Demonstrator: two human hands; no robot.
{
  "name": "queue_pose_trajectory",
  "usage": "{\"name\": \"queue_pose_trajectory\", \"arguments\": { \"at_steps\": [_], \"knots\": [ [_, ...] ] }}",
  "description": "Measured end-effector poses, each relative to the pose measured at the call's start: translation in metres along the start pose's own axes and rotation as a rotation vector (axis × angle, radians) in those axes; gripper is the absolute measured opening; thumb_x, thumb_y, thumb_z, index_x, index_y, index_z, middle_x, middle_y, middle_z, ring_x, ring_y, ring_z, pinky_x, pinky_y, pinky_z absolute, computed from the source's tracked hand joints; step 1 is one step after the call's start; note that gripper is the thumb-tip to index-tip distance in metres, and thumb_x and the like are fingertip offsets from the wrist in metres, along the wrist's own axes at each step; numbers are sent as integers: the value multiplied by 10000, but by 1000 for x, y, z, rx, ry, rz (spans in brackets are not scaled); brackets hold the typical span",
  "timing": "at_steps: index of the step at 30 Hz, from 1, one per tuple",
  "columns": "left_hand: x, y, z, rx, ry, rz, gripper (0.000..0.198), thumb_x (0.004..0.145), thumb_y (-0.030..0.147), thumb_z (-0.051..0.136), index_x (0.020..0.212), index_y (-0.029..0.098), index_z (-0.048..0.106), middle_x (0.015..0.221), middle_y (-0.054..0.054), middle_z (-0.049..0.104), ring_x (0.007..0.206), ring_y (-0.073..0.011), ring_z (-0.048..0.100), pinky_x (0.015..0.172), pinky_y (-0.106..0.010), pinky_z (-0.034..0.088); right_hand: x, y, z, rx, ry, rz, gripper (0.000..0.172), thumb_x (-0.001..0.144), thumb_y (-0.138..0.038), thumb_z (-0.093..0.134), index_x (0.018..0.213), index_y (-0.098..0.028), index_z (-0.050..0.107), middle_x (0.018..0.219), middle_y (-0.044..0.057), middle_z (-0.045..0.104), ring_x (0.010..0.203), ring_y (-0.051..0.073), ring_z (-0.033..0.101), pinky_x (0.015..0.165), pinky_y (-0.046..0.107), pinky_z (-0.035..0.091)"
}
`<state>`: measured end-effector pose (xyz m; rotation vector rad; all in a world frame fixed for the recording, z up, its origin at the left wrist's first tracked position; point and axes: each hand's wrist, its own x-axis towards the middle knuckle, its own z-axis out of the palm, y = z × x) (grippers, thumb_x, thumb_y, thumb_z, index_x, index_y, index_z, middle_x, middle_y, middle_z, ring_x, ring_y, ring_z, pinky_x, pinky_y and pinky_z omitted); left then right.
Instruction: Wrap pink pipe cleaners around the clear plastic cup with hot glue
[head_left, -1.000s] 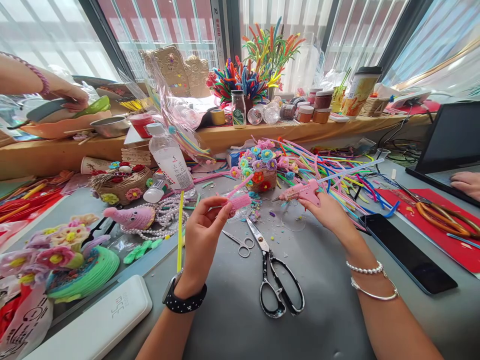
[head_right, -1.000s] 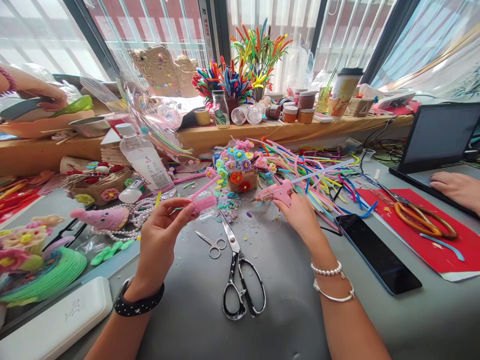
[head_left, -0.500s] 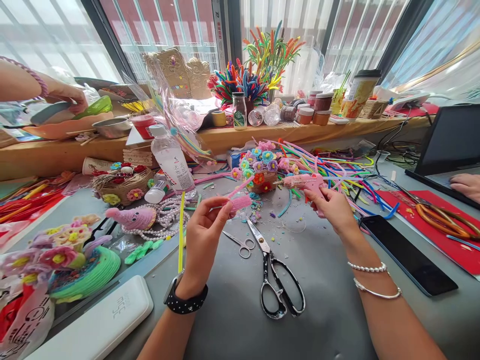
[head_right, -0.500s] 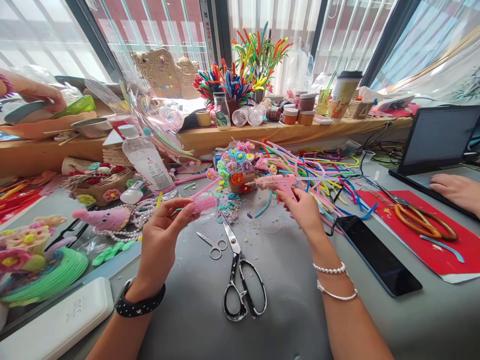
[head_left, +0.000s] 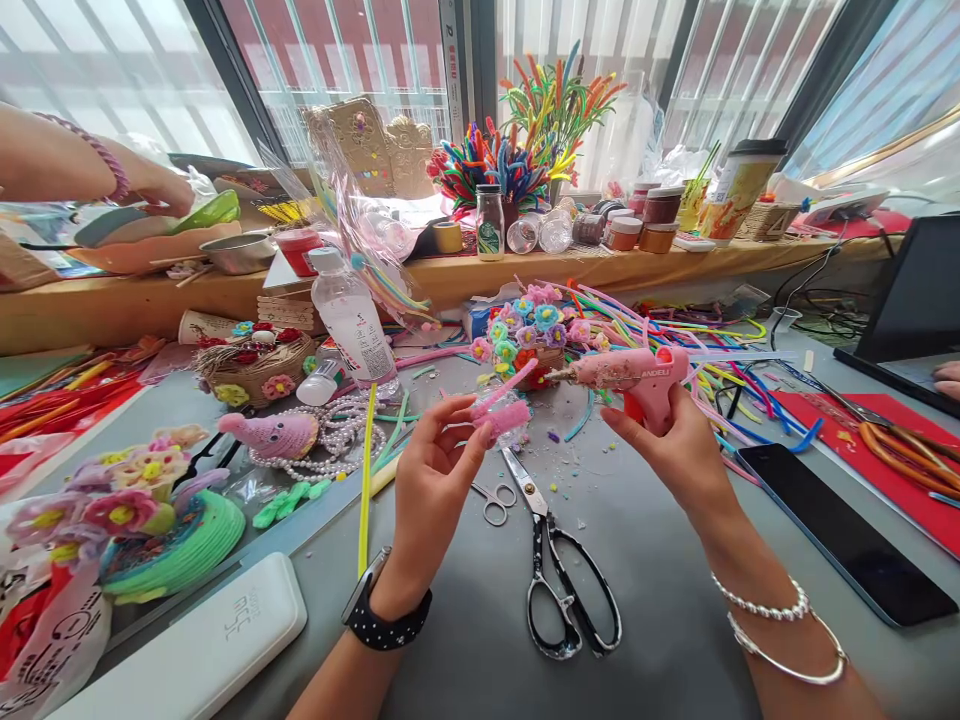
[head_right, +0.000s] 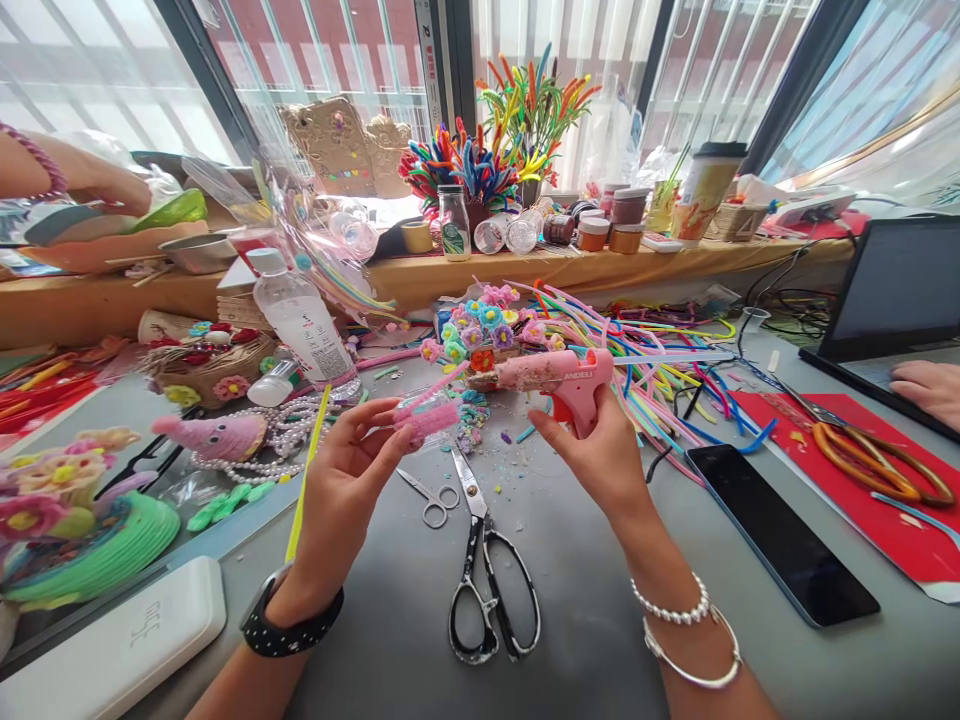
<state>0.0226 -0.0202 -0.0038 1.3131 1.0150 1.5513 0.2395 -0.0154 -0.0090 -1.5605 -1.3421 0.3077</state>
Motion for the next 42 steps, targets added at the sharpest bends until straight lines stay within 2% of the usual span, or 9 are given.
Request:
{"name": "queue_pose_trajectory", "arguments": {
  "at_steps": [4,11,16,18,24,33,42],
  "knots": [
    [-3,-2,1,34,-8,-12,226,743,247,668,941,183,578,896,-14,628,776,-92,628,716,-189,545,-5,-4,1,-32,-12,48,551,580,-551,689,939,-152,563,607,-18,540,492,127,479,435,253,408],
    [-6,-7,3,125,5,100,198,750,229,655,929,186,584,887,-8,605,777,-104,620,696,-205,551,-17,-11,8,-156,45,-177,334,719,-408,596,950,-172,548,525,-58,484,432,111,428,427,245,371],
    [-9,-5,4,174,-2,141,191,750,215,653,927,191,585,849,-4,615,751,-100,625,663,-186,550,-18,-9,13,-197,89,-267,210,735,-393,585,774,-200,511,502,-72,429,416,93,382,419,235,345],
    [-9,-4,5,179,1,145,182,749,218,651,917,189,586,853,-8,617,761,-110,634,667,-195,556,-18,-8,13,-213,101,-281,203,736,-388,585,748,-203,501,510,-69,425,424,92,375,419,236,339],
    [-9,-5,6,205,-4,168,186,750,202,646,928,189,592,860,-8,618,761,-108,638,682,-196,559,-19,-7,13,-226,86,-308,228,749,-350,559,909,-189,542,536,-61,445,442,104,392,429,243,351],
    [-9,-6,4,242,-18,193,183,759,188,634,937,196,591,870,-5,617,767,-102,631,682,-192,561,-18,-8,15,-239,88,-302,162,735,-312,554,840,-191,529,526,-57,418,448,113,391,439,254,346],
    [-9,-8,4,247,-31,210,184,769,188,630,947,201,586,879,-8,610,769,-98,629,685,-188,562,-19,-6,14,-237,98,-344,291,737,-286,560,998,-158,553,538,-57,427,446,113,384,434,249,347]
  ]
}}
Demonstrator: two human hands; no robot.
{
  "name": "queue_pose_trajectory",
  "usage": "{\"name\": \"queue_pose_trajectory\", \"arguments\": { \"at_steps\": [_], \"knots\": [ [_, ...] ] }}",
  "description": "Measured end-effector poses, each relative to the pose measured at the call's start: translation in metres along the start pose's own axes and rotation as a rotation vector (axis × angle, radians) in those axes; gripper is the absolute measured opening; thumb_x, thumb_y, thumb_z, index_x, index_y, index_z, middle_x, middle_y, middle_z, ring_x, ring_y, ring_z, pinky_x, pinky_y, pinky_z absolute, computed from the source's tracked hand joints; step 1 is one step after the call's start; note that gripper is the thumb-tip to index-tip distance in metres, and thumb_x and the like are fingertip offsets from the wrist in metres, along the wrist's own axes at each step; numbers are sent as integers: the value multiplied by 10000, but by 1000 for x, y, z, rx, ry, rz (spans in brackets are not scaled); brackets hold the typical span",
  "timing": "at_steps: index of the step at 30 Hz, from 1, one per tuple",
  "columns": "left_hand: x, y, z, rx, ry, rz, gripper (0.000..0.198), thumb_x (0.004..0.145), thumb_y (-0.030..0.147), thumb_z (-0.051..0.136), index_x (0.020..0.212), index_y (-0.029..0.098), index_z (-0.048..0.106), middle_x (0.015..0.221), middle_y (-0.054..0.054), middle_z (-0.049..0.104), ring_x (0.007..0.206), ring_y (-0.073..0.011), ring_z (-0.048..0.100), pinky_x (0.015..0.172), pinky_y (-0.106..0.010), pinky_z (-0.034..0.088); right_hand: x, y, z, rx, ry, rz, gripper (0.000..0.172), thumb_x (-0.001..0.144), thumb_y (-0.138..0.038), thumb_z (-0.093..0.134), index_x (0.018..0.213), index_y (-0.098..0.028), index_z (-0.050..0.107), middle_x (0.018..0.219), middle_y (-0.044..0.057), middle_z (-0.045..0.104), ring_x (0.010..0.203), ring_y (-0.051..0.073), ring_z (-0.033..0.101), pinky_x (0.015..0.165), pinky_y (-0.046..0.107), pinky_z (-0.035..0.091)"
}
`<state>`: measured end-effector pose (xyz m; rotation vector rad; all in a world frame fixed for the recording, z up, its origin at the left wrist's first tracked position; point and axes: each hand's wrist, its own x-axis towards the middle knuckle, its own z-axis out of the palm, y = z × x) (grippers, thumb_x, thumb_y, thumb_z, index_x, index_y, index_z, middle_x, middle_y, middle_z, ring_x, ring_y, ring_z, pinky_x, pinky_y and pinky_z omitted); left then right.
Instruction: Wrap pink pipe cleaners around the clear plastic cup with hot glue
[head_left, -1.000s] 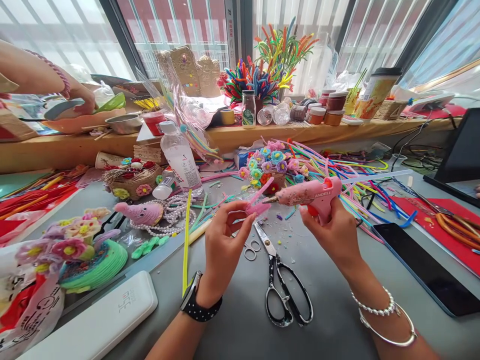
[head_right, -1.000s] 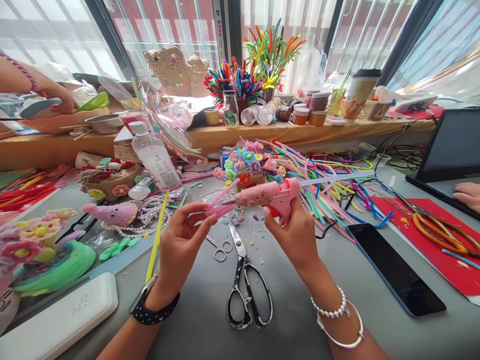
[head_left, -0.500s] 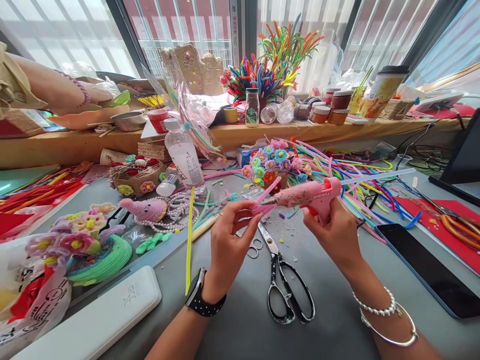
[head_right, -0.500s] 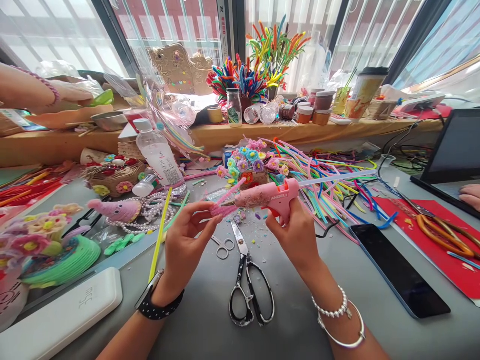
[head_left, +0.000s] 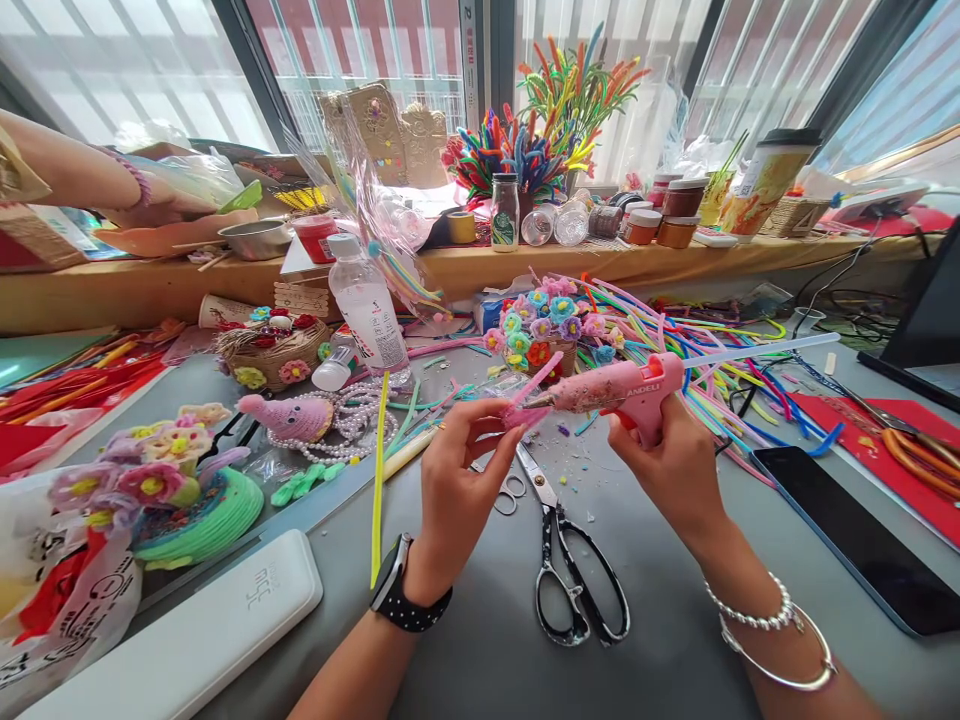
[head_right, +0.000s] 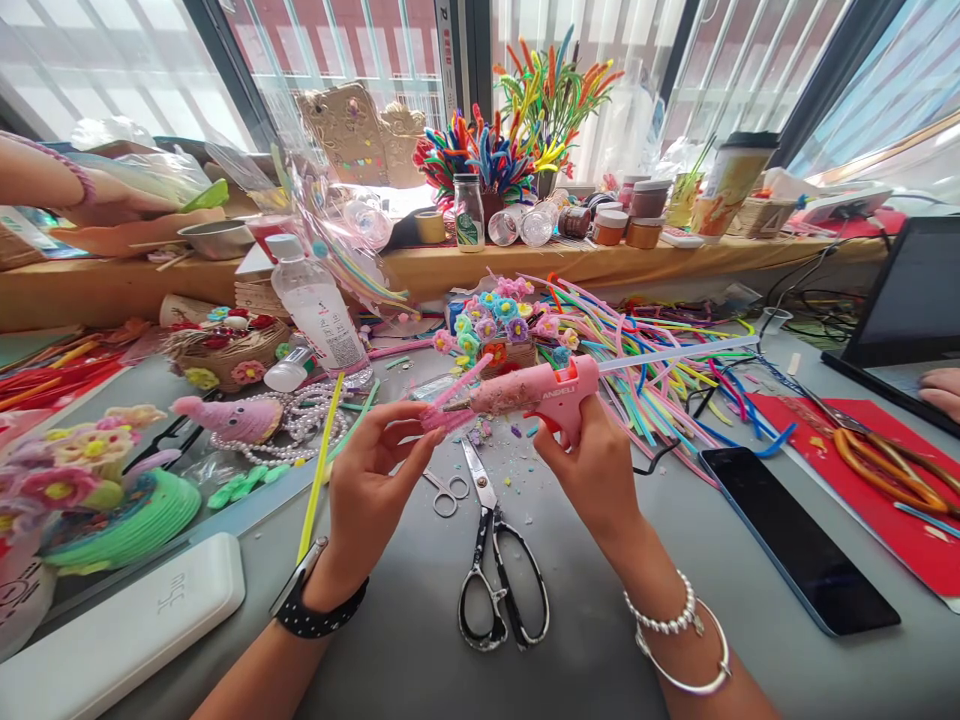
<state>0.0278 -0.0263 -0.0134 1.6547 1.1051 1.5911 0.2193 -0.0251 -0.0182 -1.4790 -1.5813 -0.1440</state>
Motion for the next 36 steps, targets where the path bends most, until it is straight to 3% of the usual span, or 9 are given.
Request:
{"name": "queue_pose_trajectory", "arguments": {
  "at_steps": [24,36],
  "knots": [
    [0,-3,0,-3,-3,52,193,781,157,623,958,208,568,883,21,598,772,-50,622,701,-127,548,1,2,0,-8,17,9,340,725,-312,553,1011,-128,574,505,-68,416,405,108,371,413,242,335],
    [0,-4,-1,-8,4,57,188,780,147,623,953,200,570,884,18,591,767,-45,613,698,-120,546,2,3,1,-18,46,26,137,696,-290,568,766,-175,549,468,-88,360,374,82,301,397,226,284]
  ]
}}
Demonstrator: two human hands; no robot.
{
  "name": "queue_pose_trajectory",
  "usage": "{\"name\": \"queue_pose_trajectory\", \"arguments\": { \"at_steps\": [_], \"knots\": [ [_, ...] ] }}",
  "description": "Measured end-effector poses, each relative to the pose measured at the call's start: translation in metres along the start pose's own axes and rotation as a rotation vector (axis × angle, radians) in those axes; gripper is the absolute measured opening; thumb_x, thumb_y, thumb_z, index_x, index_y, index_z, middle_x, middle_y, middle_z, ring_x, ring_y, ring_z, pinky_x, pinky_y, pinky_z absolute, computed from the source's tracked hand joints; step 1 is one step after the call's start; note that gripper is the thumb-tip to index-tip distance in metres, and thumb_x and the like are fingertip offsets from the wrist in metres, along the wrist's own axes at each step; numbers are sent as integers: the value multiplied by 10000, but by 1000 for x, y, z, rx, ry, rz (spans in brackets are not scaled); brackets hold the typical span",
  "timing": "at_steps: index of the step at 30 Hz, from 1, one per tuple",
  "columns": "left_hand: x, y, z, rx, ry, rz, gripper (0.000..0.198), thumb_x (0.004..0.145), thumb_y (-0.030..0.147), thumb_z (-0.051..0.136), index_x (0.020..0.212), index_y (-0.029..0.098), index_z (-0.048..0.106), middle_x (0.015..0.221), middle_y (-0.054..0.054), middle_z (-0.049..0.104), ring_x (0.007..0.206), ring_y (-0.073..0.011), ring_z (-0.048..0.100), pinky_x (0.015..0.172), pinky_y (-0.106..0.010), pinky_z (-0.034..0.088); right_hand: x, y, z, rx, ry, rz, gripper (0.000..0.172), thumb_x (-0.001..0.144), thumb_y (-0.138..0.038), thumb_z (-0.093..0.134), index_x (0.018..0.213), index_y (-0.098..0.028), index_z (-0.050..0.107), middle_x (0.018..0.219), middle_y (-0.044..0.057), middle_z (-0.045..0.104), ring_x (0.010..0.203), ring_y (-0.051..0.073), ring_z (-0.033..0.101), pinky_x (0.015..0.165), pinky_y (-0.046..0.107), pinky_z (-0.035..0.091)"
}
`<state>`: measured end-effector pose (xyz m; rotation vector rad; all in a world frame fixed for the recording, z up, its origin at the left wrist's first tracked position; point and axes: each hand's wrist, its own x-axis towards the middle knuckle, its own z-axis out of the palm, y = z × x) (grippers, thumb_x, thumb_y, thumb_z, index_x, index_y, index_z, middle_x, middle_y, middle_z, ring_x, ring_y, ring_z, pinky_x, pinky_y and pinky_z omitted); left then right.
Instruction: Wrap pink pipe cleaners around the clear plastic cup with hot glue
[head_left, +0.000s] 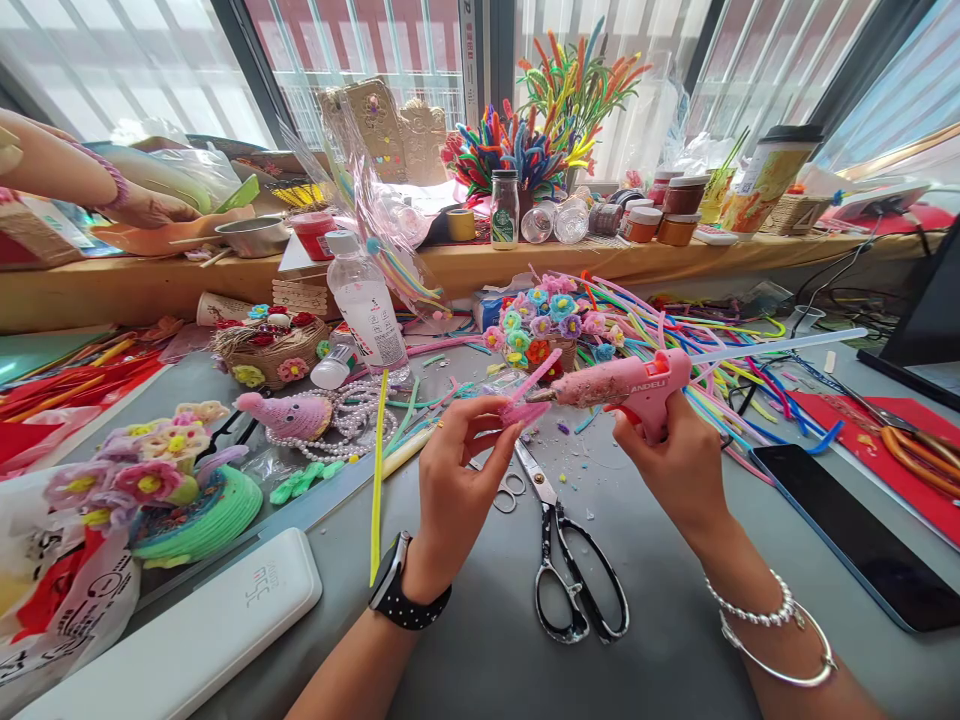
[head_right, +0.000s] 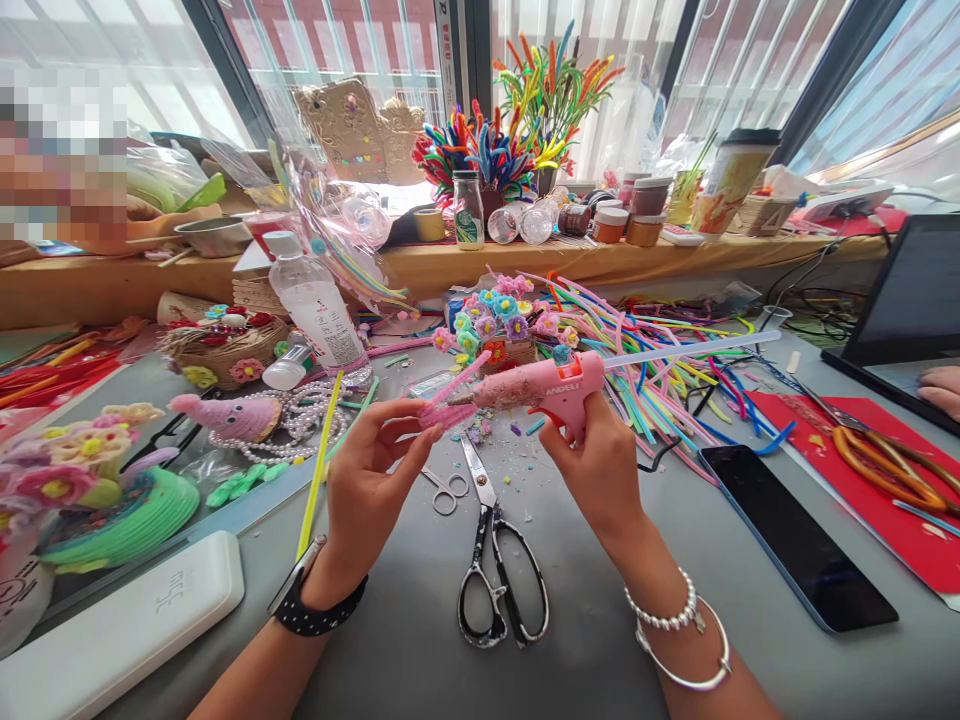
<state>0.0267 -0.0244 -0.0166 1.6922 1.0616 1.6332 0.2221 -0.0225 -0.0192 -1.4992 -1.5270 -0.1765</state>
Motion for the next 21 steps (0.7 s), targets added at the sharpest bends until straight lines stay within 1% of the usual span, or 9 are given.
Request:
{"name": "queue_pose_trajectory", "arguments": {
  "at_steps": [5,11,17,21],
  "knots": [
    [0,0,0,0,5,5,195,778,147,626,955,210,573,880,27,591,763,-40,611,695,-112,543,0,1,-2,-5,4,-2,159,703,-286,562,815,-173,564,482,-88,355,384,85,295,403,227,283],
    [0,0,0,11,5,-8,192,778,153,628,952,209,572,887,24,595,767,-43,616,696,-114,546,1,1,-3,0,-5,9,209,708,-281,547,884,-172,573,495,-80,375,398,97,318,415,235,289],
    [0,1,-1,24,11,10,202,781,150,625,964,217,571,896,26,595,780,-39,617,701,-106,543,2,1,-2,5,-2,28,140,705,-287,543,806,-190,548,486,-87,360,390,94,303,409,233,290],
    [0,1,0,23,17,11,202,779,149,628,961,218,572,880,31,596,773,-36,616,698,-102,541,2,2,-3,0,-1,30,128,706,-293,545,785,-192,533,503,-79,398,394,95,327,418,234,300]
  ]
}}
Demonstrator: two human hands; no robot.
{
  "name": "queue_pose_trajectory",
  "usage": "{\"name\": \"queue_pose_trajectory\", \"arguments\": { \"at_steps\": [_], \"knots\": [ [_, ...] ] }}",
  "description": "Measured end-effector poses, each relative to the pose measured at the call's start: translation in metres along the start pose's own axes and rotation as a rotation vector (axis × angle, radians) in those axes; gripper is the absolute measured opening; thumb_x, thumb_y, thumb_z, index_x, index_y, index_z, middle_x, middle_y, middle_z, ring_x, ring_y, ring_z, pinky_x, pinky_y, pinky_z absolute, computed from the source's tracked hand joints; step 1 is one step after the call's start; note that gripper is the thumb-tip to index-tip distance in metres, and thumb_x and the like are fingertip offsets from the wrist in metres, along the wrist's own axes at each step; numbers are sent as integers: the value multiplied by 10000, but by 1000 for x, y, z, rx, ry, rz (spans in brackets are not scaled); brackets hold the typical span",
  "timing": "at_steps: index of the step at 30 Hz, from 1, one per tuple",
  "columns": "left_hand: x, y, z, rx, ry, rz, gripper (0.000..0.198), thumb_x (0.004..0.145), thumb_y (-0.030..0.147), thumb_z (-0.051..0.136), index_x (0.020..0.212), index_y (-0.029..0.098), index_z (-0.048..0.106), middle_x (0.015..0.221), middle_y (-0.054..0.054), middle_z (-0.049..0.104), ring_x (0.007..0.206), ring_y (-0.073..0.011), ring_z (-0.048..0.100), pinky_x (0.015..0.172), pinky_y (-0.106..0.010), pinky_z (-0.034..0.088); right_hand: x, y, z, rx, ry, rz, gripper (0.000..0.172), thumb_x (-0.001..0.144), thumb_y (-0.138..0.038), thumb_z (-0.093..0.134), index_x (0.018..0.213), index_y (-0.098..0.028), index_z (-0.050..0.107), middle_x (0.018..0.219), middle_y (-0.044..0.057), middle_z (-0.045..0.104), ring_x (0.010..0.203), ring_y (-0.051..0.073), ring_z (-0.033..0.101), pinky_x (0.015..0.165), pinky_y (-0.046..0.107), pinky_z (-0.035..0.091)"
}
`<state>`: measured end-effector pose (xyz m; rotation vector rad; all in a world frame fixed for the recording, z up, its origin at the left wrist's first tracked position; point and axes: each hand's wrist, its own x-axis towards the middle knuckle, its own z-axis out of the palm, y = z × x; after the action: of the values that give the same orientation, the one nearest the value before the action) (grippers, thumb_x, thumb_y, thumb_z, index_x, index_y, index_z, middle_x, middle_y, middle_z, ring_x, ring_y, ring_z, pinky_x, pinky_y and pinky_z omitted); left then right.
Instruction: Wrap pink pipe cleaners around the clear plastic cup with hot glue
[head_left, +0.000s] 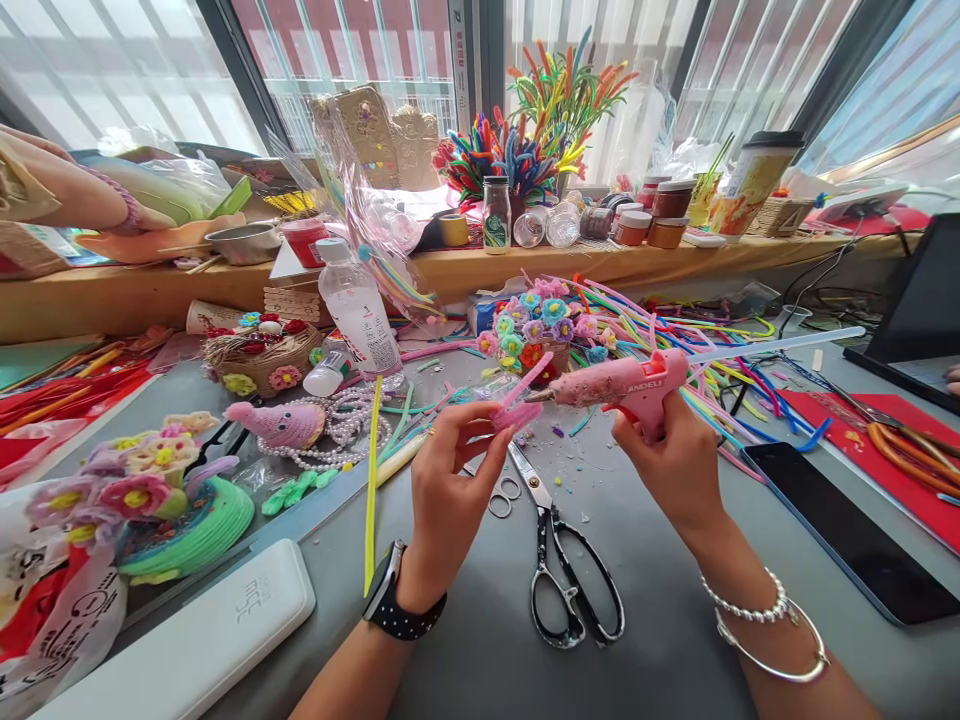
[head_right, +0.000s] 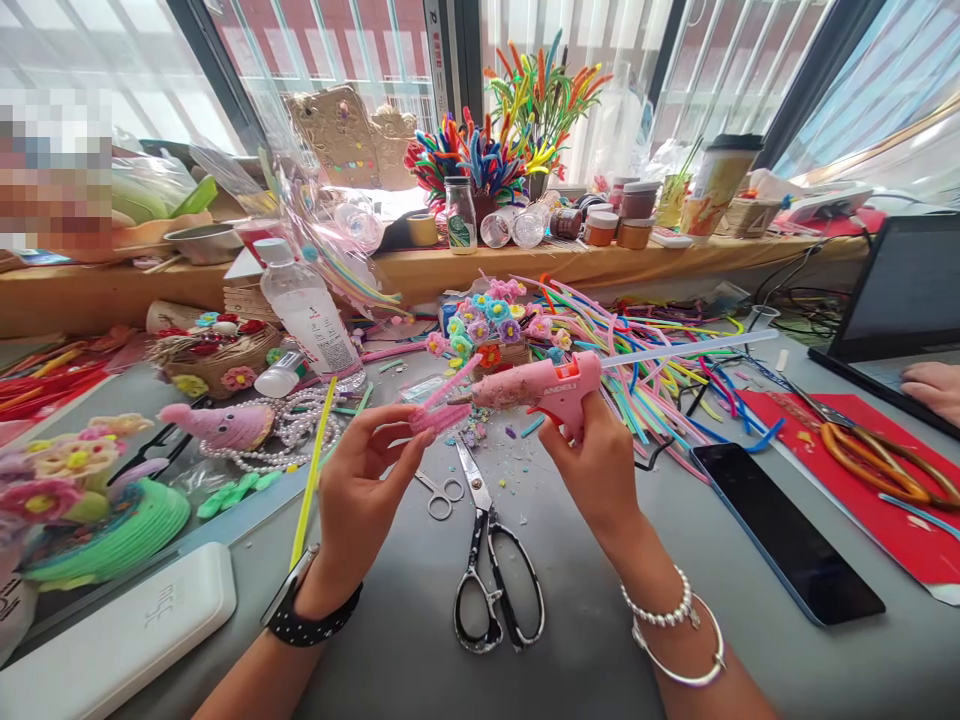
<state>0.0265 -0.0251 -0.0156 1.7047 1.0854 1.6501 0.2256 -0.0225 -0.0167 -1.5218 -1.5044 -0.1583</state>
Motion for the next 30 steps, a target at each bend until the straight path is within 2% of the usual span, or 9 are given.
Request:
{"name": "queue_pose_trajectory", "arguments": {
  "at_steps": [9,19,24,30],
  "knots": [
    [1,3,0,1,13,3,182,775,161,629,945,201,577,867,19,604,757,-62,624,684,-146,561,0,3,0,7,-10,19,164,707,-290,556,827,-179,542,523,-61,448,396,107,369,424,244,313],
    [0,2,0,7,9,11,197,778,148,629,958,208,576,886,14,592,769,-54,616,697,-132,547,1,2,0,-26,0,35,117,712,-277,558,783,-184,543,500,-76,407,397,98,355,438,245,320],
    [0,2,0,9,7,6,197,778,150,629,958,208,575,889,17,588,776,-51,615,703,-129,543,-1,6,0,-55,-13,41,205,745,-341,550,865,-175,565,523,-68,425,420,104,382,454,249,331],
    [1,2,0,13,16,10,191,774,156,631,951,200,578,880,8,591,763,-68,621,687,-156,557,-1,6,0,-56,-5,31,211,748,-313,550,904,-172,569,522,-71,427,412,99,372,448,251,331]
  ]
}}
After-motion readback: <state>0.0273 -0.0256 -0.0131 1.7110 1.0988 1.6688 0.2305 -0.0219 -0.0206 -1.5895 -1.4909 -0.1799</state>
